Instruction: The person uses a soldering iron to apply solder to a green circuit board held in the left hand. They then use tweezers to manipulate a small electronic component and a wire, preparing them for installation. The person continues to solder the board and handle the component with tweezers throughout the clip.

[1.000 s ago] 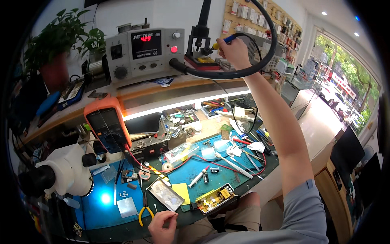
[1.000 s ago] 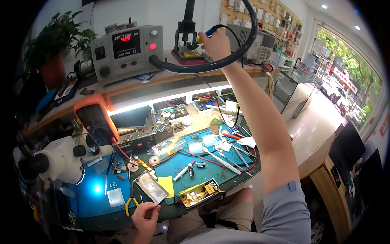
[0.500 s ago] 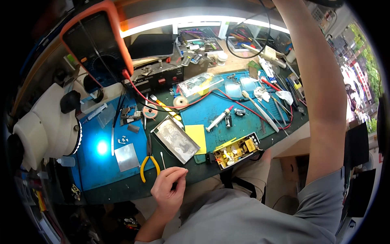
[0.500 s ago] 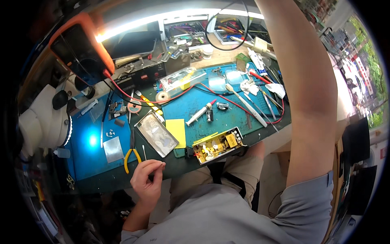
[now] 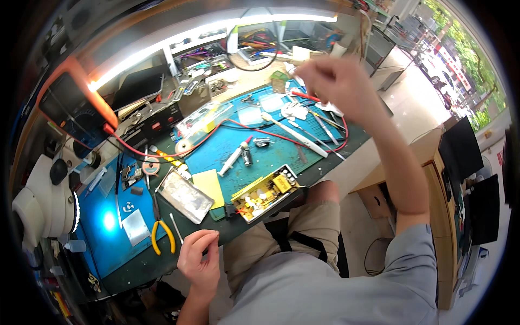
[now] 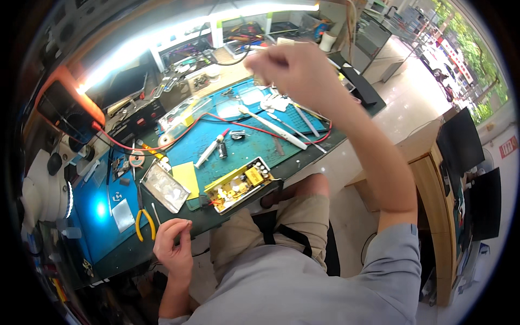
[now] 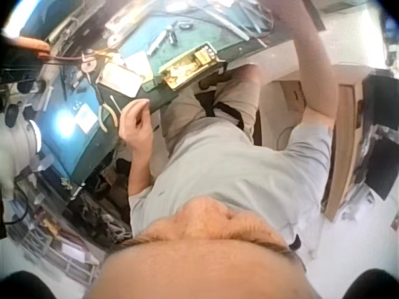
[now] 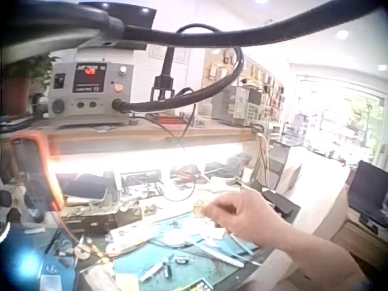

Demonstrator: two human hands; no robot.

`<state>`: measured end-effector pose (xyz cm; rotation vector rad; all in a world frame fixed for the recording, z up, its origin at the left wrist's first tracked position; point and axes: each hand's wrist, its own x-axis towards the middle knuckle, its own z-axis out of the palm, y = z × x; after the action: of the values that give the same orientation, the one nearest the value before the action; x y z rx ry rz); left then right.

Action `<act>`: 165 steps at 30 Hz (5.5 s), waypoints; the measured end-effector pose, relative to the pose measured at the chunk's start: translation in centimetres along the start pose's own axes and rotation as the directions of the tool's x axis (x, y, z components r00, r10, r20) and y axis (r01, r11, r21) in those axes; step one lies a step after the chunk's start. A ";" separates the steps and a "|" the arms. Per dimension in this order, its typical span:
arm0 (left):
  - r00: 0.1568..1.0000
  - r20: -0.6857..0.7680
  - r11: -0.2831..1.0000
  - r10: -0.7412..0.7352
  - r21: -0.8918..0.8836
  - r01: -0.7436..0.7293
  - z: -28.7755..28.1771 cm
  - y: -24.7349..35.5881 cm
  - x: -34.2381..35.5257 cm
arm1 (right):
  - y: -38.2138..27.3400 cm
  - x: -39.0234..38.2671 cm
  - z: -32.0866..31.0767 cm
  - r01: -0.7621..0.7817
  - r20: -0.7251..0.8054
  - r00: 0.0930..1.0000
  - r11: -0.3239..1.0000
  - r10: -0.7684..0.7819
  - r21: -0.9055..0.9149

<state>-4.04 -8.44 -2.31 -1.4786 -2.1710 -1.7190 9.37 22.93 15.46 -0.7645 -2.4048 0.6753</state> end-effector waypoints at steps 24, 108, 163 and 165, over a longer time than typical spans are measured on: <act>0.865 0.312 0.815 0.394 0.315 -0.485 20.4 8.0 8.0 | 15.2 -14.0 0.4 -0.256 0.160 0.964 0.590 0.211 0.766; 0.425 0.357 0.172 -0.832 -0.562 0.809 -6.7 0.3 -0.2 | -2.5 -16.4 25.2 0.693 -0.243 0.711 0.601 -0.660 0.398; 0.544 0.329 0.336 -0.772 -0.516 0.788 -6.1 0.0 -1.2 | -2.9 -16.5 24.6 0.592 -0.199 0.790 0.636 -0.580 0.495; 0.528 0.338 0.324 -0.779 -0.504 0.801 -6.2 0.0 -1.1 | -3.0 -16.4 24.6 0.608 -0.193 0.776 0.632 -0.600 0.480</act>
<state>-6.58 -13.80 -0.37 -0.2543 -2.7422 -2.9347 4.91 3.16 -6.28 0.2792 -2.0931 0.9459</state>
